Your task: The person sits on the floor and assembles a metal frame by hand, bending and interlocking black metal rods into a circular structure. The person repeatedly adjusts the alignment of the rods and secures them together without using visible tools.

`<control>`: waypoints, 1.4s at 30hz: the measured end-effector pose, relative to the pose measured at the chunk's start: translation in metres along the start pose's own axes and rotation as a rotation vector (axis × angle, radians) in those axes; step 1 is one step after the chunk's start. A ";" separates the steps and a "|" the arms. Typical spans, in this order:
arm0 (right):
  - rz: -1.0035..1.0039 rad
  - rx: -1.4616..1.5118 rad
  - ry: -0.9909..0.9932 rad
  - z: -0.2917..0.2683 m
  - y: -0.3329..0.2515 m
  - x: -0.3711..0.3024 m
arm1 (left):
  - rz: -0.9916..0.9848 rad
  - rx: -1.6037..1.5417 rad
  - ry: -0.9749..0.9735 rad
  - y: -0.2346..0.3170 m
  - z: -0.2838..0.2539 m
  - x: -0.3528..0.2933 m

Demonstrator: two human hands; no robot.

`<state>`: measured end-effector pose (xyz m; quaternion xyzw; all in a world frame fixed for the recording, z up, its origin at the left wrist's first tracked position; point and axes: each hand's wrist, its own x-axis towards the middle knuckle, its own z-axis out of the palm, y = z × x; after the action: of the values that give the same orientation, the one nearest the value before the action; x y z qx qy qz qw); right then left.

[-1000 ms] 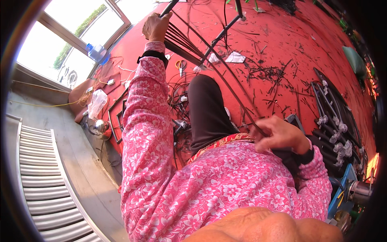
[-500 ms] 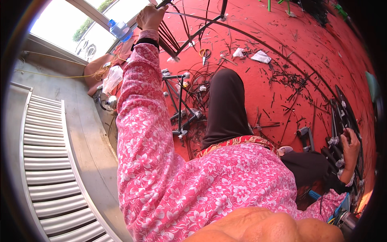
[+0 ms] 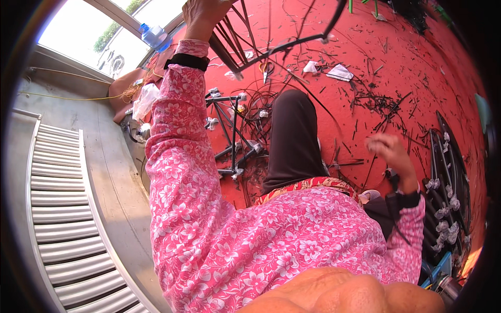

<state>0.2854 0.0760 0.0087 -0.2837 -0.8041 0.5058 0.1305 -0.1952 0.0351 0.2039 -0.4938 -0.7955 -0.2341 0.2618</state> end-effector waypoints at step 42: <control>-0.366 -0.139 1.458 -0.145 0.069 0.133 | 0.324 -0.227 -0.134 0.095 -0.035 -0.013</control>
<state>0.2723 0.2840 0.0027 -0.4160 -0.5784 0.1085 0.6932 -0.0971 0.0427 0.2323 -0.6561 -0.6899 -0.2435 0.1851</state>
